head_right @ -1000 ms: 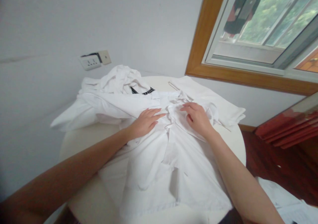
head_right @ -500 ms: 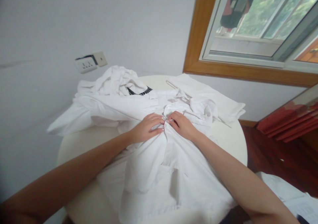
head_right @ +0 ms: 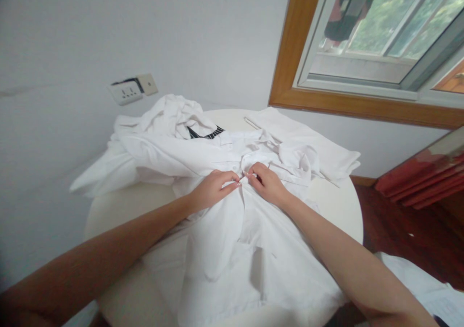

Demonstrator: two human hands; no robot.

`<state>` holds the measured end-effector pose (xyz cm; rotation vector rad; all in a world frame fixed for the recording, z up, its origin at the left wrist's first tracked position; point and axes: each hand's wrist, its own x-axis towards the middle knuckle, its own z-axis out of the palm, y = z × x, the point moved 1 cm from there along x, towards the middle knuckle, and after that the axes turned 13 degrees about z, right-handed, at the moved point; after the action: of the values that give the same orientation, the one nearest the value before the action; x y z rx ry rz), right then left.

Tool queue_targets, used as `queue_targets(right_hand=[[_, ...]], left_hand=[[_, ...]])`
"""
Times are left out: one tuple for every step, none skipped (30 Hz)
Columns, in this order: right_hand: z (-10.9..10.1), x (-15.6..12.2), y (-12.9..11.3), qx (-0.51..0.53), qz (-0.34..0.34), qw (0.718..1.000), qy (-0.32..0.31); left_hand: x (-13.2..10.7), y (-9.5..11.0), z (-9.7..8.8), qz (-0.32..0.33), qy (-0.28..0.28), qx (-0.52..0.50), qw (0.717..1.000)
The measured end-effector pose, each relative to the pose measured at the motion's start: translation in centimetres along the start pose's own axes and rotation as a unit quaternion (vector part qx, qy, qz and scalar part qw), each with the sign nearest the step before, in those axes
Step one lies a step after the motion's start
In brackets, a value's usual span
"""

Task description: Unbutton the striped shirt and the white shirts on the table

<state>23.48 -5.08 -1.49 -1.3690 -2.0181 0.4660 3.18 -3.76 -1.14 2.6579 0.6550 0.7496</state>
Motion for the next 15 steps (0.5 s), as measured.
queue_targets(right_hand=[[-0.04, -0.01, 0.01, 0.008, 0.005, 1.000, -0.001], [-0.07, -0.02, -0.01, 0.015, 0.010, 1.000, -0.001], [-0.10, -0.02, -0.03, 0.023, 0.014, 1.000, 0.000], [-0.11, -0.01, -0.06, 0.031, 0.018, 0.999, 0.000], [-0.11, 0.00, -0.08, 0.039, 0.020, 0.999, -0.003], [-0.11, 0.03, -0.10, 0.047, 0.020, 0.999, -0.009], [-0.10, 0.05, -0.10, 0.054, 0.019, 0.998, -0.017], [-0.10, 0.07, -0.09, 0.060, 0.018, 0.998, -0.025], [-0.09, 0.10, -0.06, 0.065, 0.015, 0.997, -0.031], [-0.10, 0.11, -0.03, 0.069, 0.013, 0.997, -0.036], [-0.11, 0.12, 0.00, 0.073, 0.009, 0.997, -0.038], [-0.11, 0.12, 0.03, 0.077, 0.005, 0.996, -0.041], [-0.11, 0.11, 0.05, 0.082, 0.000, 0.996, -0.045], [-0.11, 0.09, 0.07, 0.086, -0.004, 0.995, -0.049], [-0.11, 0.07, 0.08, 0.090, -0.006, 0.994, -0.055]], left_hand=[[-0.02, 0.00, 0.01, -0.004, 0.003, -0.002, 1.000], [-0.03, 0.00, 0.02, -0.006, 0.005, -0.003, 1.000], [-0.05, 0.01, 0.03, -0.008, 0.008, -0.005, 1.000], [-0.08, 0.02, 0.05, -0.009, 0.010, -0.007, 1.000], [-0.11, 0.01, 0.07, -0.010, 0.011, -0.009, 1.000], [-0.15, 0.00, 0.11, -0.012, 0.013, -0.010, 1.000], [-0.20, -0.02, 0.16, -0.016, 0.014, -0.010, 1.000], [-0.25, -0.06, 0.23, -0.022, 0.016, -0.010, 1.000], [-0.30, -0.10, 0.31, -0.028, 0.018, -0.010, 0.999], [-0.34, -0.14, 0.40, -0.035, 0.020, -0.010, 0.999], [-0.38, -0.19, 0.49, -0.042, 0.023, -0.009, 0.999], [-0.40, -0.23, 0.57, -0.049, 0.026, -0.009, 0.998], [-0.41, -0.25, 0.63, -0.055, 0.029, -0.008, 0.998], [-0.41, -0.24, 0.67, -0.060, 0.030, -0.007, 0.998], [-0.41, -0.21, 0.68, -0.062, 0.031, -0.006, 0.998]])
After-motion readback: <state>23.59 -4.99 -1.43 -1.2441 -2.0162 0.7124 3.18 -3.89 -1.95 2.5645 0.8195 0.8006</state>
